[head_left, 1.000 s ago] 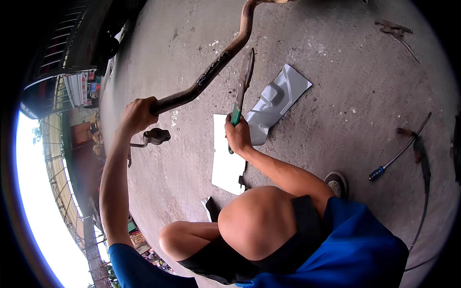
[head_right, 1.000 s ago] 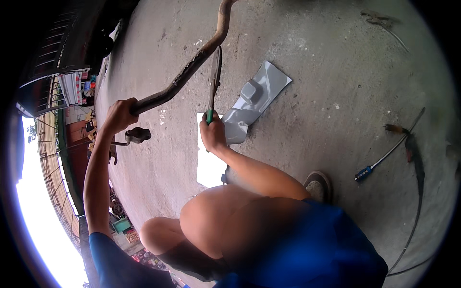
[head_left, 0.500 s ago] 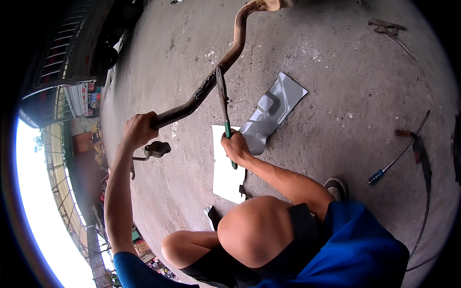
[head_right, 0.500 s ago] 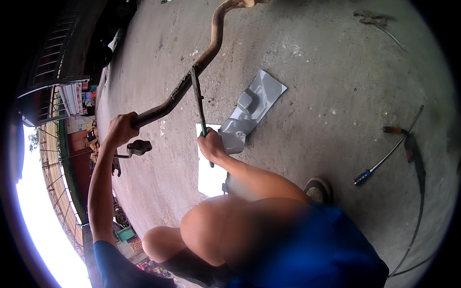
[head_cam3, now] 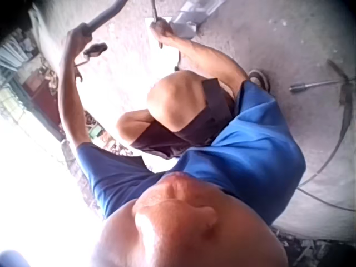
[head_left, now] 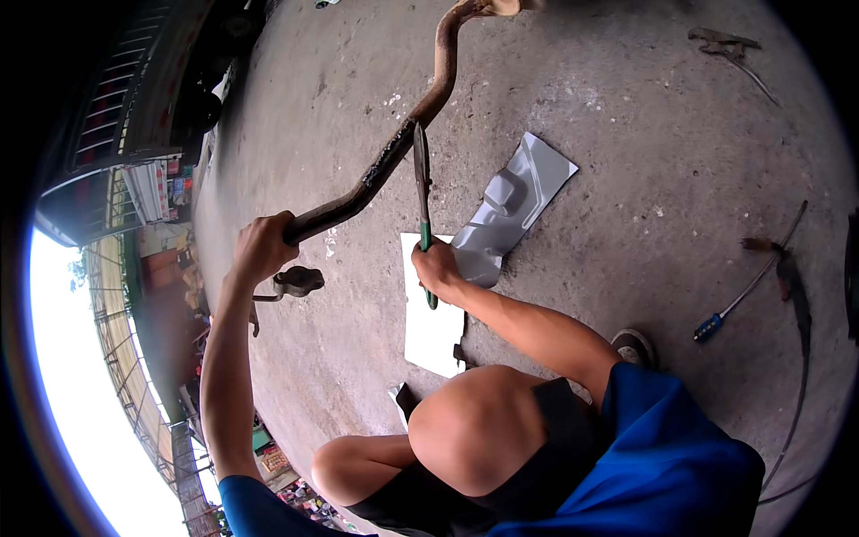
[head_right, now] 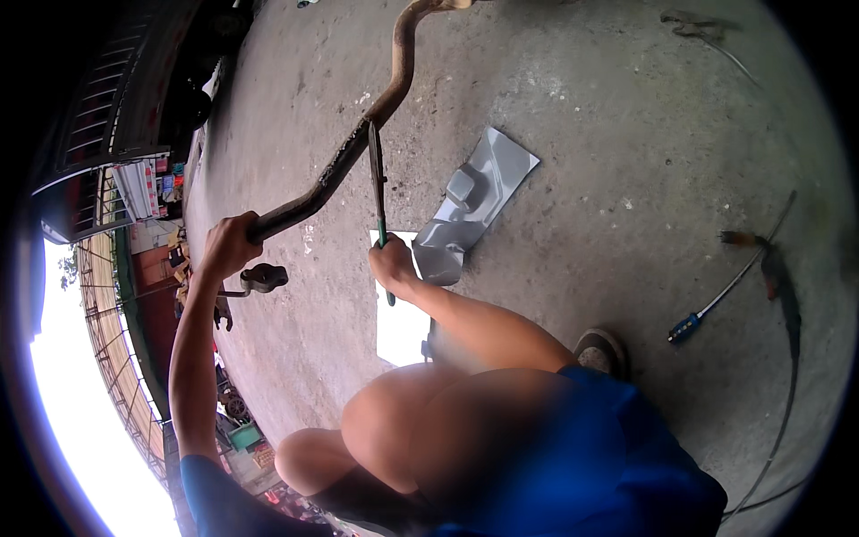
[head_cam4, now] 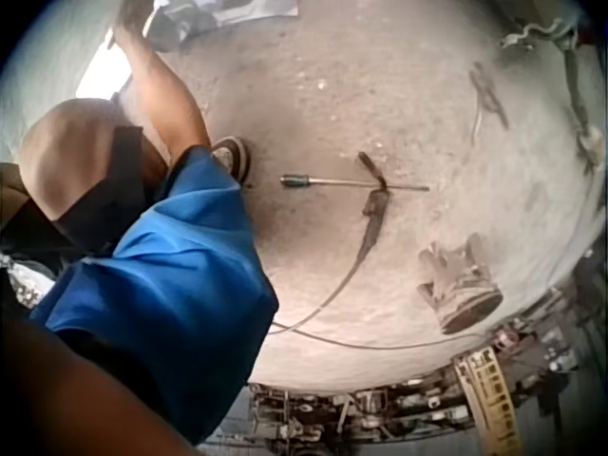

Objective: The person sits on the floor and uses a welding torch to join a white rectangular metal sheet to a curved metal pipe. They hold the sheet in place with one hand while applying the torch with the other, creating sparks and molten metal. The person briefly uses pliers to adjust the pipe and later inserts a metal rod into the torch nozzle.

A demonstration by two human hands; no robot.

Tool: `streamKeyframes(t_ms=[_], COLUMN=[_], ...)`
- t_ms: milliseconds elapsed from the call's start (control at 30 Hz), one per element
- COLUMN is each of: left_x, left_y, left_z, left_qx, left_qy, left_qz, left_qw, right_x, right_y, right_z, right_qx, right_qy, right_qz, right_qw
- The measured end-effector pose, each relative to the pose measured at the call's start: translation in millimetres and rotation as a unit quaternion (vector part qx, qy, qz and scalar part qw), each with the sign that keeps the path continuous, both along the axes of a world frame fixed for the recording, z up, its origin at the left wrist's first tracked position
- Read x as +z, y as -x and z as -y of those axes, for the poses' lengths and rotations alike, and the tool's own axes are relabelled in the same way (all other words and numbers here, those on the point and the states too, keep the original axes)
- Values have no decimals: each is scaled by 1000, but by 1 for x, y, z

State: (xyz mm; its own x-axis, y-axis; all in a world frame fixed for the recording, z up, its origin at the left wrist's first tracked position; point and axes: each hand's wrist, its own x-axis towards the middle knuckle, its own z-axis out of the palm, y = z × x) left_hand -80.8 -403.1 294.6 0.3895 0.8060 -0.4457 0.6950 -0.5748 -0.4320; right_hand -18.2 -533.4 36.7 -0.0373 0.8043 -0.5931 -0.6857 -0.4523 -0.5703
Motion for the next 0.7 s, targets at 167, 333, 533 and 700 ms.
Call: streamKeyframes(t_ms=[167,333,533,700], left_x=[-5,1,1,2], left_y=[3,-1,-9,-1], left_z=[0,-5,3,-4], left_qx=[5,-7,0,-9], left_qy=[13,-9,-1,-6], left_qz=[1,2,-5,2], left_qw=[1000,1000,1000,1000], right_x=[-1,3,9,4], right_y=[25,19,30,16], right_z=[4,-8,-4,1], right_qx=[-192,-45,-227,-58], right_qy=[-82,-58,-77,-20], right_qz=[3,-68,-100,41], right_qw=[978,995,966,997])
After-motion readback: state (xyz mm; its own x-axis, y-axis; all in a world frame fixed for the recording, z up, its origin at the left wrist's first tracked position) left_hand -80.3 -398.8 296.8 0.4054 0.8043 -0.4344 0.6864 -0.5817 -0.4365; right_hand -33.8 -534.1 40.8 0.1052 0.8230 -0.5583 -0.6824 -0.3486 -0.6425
